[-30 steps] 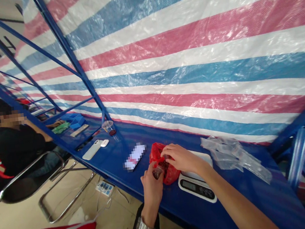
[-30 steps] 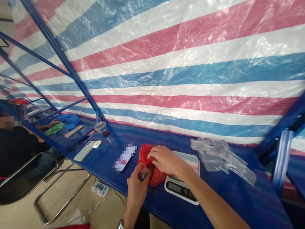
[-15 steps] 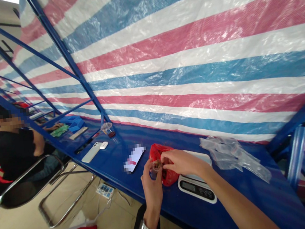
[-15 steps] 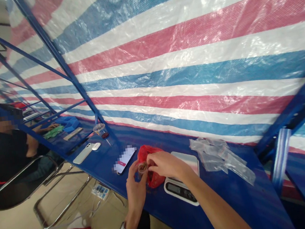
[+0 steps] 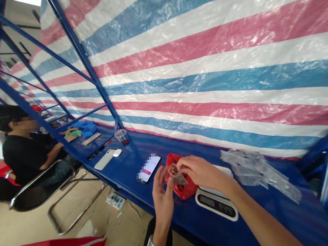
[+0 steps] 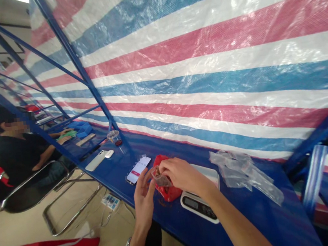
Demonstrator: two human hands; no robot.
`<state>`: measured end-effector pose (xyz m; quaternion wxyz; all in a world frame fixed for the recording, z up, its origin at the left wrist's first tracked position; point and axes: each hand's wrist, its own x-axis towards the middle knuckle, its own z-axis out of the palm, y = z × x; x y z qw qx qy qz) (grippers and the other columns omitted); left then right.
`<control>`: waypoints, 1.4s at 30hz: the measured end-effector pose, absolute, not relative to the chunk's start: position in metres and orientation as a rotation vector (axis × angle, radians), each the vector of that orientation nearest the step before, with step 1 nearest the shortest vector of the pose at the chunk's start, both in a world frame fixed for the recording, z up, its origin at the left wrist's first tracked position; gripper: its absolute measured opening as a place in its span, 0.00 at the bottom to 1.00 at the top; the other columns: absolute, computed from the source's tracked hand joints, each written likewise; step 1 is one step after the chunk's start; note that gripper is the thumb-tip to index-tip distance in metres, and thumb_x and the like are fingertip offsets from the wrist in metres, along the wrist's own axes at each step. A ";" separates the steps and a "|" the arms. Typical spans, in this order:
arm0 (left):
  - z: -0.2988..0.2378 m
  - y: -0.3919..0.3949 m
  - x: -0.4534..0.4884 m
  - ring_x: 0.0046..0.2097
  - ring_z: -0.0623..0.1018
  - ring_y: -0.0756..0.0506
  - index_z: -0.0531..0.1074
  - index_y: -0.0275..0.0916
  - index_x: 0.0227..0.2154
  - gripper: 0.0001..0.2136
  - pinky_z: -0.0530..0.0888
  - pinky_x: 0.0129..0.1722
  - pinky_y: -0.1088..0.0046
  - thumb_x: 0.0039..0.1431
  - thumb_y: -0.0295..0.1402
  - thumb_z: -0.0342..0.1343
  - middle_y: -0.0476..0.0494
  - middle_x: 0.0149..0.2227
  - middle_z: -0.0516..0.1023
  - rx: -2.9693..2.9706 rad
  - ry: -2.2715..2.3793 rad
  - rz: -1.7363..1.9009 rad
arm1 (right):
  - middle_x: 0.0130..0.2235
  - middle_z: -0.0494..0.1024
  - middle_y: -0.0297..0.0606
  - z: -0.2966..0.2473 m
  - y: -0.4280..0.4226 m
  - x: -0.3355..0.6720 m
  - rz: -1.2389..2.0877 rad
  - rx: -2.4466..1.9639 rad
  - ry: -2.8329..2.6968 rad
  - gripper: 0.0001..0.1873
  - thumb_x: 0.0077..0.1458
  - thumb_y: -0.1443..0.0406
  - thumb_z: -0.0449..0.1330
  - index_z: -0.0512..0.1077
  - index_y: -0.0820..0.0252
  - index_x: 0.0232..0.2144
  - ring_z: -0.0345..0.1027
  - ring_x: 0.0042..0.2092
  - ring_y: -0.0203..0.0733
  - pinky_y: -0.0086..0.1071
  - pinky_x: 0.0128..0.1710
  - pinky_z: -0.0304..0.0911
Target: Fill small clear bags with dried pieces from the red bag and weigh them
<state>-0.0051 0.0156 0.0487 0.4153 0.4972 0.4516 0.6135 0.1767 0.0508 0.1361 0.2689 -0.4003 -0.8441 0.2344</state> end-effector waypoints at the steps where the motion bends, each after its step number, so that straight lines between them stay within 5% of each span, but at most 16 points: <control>1: 0.050 0.017 -0.007 0.58 0.80 0.37 0.74 0.40 0.57 0.24 0.75 0.58 0.60 0.63 0.48 0.61 0.35 0.56 0.81 1.237 1.124 1.497 | 0.40 0.79 0.36 0.137 0.050 0.176 0.630 -1.072 -2.277 0.10 0.64 0.74 0.53 0.69 0.56 0.35 0.73 0.44 0.43 0.33 0.48 0.61; 5: 0.052 0.017 -0.013 0.49 0.83 0.39 0.81 0.38 0.45 0.20 0.77 0.53 0.63 0.63 0.49 0.61 0.37 0.47 0.85 1.201 1.180 1.472 | 0.37 0.77 0.36 0.138 0.045 0.173 0.581 -1.094 -2.314 0.11 0.62 0.76 0.52 0.67 0.56 0.34 0.71 0.42 0.43 0.34 0.45 0.60; 8: 0.056 0.015 -0.015 0.52 0.82 0.39 0.81 0.39 0.41 0.17 0.76 0.55 0.63 0.62 0.49 0.62 0.37 0.51 0.84 1.238 1.237 1.618 | 0.36 0.77 0.36 0.140 0.041 0.171 0.513 -1.112 -2.382 0.13 0.59 0.78 0.51 0.66 0.56 0.33 0.70 0.41 0.43 0.34 0.44 0.58; 11: 0.061 0.012 -0.014 0.55 0.80 0.39 0.80 0.40 0.45 0.17 0.75 0.57 0.62 0.64 0.48 0.61 0.36 0.55 0.81 1.378 1.234 1.580 | 0.37 0.77 0.37 0.143 0.038 0.168 0.481 -1.094 -2.404 0.13 0.59 0.79 0.51 0.67 0.57 0.35 0.70 0.42 0.43 0.35 0.46 0.58; 16: 0.066 0.011 -0.007 0.50 0.83 0.40 0.79 0.39 0.47 0.20 0.77 0.53 0.65 0.63 0.50 0.60 0.38 0.48 0.85 1.335 1.221 1.524 | 0.41 0.78 0.39 0.145 0.036 0.167 0.454 -1.101 -2.368 0.11 0.63 0.76 0.52 0.69 0.57 0.37 0.71 0.45 0.44 0.36 0.48 0.57; 25: 0.025 0.008 0.021 0.37 0.83 0.42 0.78 0.36 0.48 0.29 0.79 0.37 0.68 0.56 0.57 0.62 0.38 0.39 0.85 0.964 1.195 1.339 | 0.36 0.81 0.37 0.116 0.059 0.176 0.643 -1.401 -2.281 0.09 0.60 0.73 0.56 0.73 0.57 0.38 0.73 0.39 0.42 0.32 0.37 0.53; 32: 0.001 0.020 0.020 0.22 0.70 0.49 0.80 0.33 0.34 0.32 0.66 0.22 0.74 0.52 0.63 0.59 0.47 0.20 0.74 1.052 1.344 1.112 | 0.44 0.83 0.43 0.081 0.072 0.168 0.674 -1.617 -2.228 0.12 0.61 0.72 0.56 0.73 0.58 0.46 0.76 0.44 0.47 0.33 0.39 0.54; 42: 0.011 0.028 0.015 0.21 0.67 0.49 0.77 0.37 0.22 0.25 0.59 0.21 0.75 0.53 0.58 0.60 0.49 0.17 0.70 1.094 1.396 1.096 | 0.39 0.83 0.39 0.087 0.069 0.172 0.749 -1.596 -2.224 0.06 0.64 0.68 0.58 0.73 0.57 0.43 0.76 0.39 0.42 0.31 0.35 0.55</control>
